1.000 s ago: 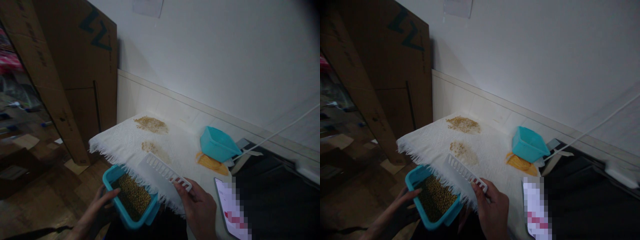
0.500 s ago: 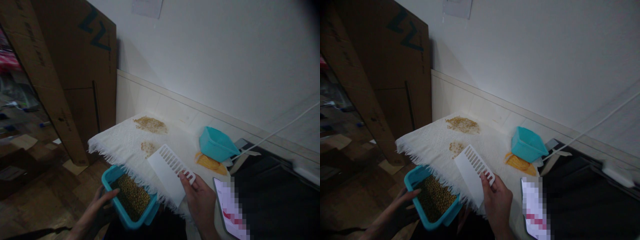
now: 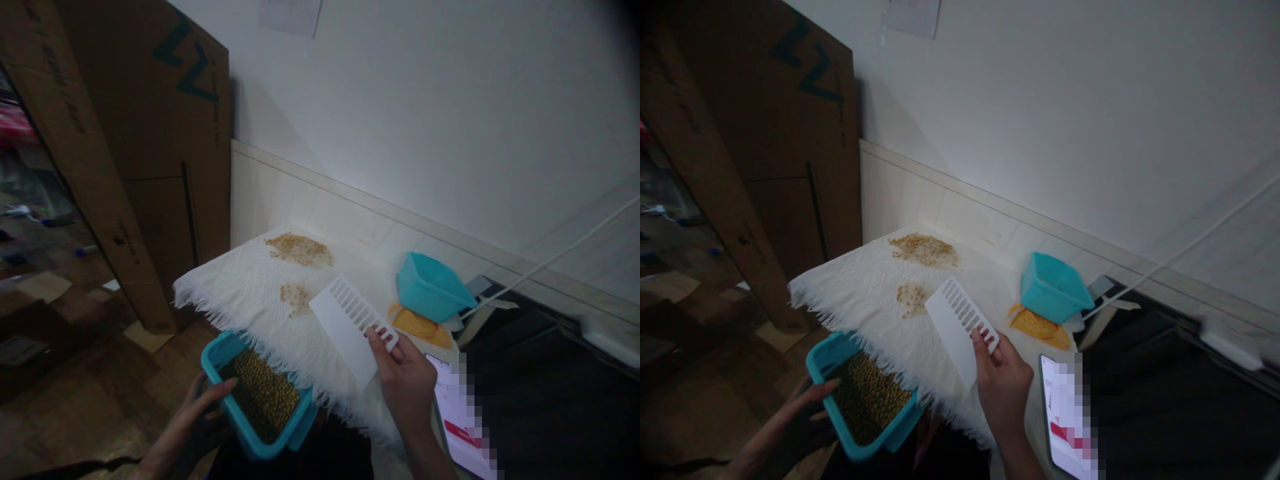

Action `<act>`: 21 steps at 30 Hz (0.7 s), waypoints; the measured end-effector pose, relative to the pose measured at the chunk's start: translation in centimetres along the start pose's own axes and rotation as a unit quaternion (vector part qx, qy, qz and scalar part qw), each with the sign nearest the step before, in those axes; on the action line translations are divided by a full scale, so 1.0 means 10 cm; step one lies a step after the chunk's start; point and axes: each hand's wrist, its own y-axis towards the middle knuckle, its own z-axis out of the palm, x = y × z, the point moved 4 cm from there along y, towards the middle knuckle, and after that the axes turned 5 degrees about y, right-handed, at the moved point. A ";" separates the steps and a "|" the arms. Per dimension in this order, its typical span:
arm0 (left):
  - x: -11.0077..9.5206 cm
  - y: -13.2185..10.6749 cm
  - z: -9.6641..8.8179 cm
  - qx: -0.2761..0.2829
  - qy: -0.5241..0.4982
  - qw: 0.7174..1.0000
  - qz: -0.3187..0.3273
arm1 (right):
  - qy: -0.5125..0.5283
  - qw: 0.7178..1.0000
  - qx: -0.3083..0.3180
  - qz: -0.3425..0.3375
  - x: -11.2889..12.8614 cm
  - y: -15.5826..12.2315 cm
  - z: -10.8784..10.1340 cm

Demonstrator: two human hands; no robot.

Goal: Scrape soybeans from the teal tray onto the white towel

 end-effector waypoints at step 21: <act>0.00 0.00 -0.01 -0.001 0.004 1.000 0.006 | 0.003 0.998 0.065 -0.002 0.10 -0.13 0.17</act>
